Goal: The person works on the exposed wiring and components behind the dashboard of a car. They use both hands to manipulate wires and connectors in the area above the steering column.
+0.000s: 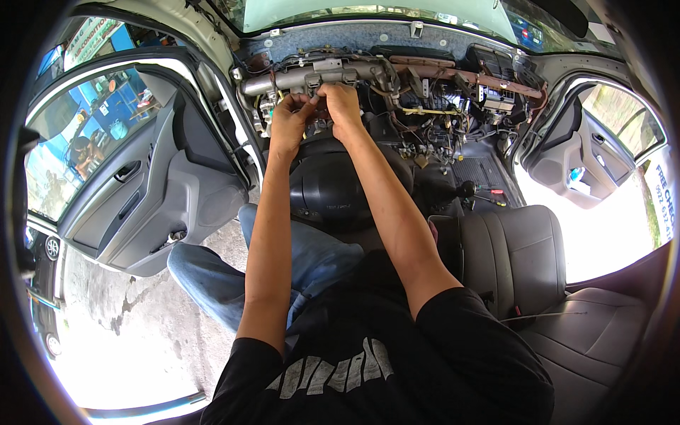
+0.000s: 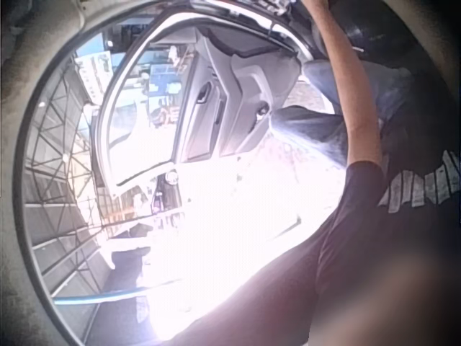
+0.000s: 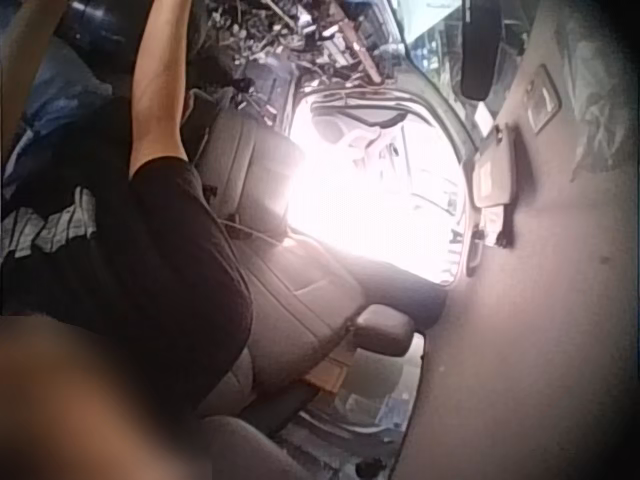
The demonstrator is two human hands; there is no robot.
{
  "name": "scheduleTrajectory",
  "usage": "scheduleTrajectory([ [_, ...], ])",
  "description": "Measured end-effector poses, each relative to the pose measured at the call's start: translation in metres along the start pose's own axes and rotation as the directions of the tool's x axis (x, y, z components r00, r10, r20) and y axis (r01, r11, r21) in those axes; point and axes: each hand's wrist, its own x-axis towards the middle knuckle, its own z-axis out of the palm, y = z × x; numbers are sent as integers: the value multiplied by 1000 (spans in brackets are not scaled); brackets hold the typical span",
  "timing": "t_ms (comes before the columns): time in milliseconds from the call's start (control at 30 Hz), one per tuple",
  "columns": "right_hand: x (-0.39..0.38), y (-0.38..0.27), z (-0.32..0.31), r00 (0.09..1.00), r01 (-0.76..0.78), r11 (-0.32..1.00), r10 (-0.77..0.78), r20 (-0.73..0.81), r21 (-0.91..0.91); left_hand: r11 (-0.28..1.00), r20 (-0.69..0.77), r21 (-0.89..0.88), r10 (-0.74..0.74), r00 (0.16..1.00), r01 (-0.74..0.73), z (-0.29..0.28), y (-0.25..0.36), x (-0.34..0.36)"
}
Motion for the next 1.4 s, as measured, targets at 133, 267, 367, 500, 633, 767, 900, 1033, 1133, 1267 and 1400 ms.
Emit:
scheduleTrajectory([
  [133, 1, 0, 1, 1000, 18, 1000, -18, 12, -5, 998, -11, 62, -9, 1000, 10, -1, 1, 0],
  [267, -3, -4, 3, 998, 40, 998, -39, 41, -44, 1000, 7, -29, 3, 1000, -3, -1, 0, 0],
  [367, -6, -5, 5, 996, 74, 996, -71, 61, -51, 999, -3, -32, 16, 1000, -16, -1, -2, 1],
  [500, -5, -4, 5, 994, 93, 995, -90, 56, -46, 1000, -2, 20, 13, 1000, -13, -3, -2, 2],
  [633, 0, 1, 3, 995, 92, 995, -89, 53, -49, 1000, -12, 2, 8, 1000, -8, -3, -2, 1],
  [767, 6, 6, 3, 991, 125, 991, -122, 47, -52, 999, -10, -45, 7, 1000, -7, -2, -3, 2],
  [900, 3, 6, 4, 994, 91, 996, -92, 54, 22, 997, -11, -78, 9, 1000, -10, -2, -3, 2],
  [1033, 0, 1, 6, 997, 76, 997, -76, 16, -23, 995, -4, -101, 6, 1000, -6, 0, 0, -1],
  [1133, -3, -2, 5, 998, 59, 995, -59, -1, -75, 998, -33, -65, -10, 999, 7, 1, 2, -2],
  [1267, -3, -2, 5, 999, 45, 994, -45, -2, -102, 998, -50, -64, -25, 998, 21, 2, 4, -2],
  [1400, 2, 0, 5, 999, 28, 989, -21, 49, -143, 998, -53, -65, -3, 999, 0, 1, 3, -3],
])
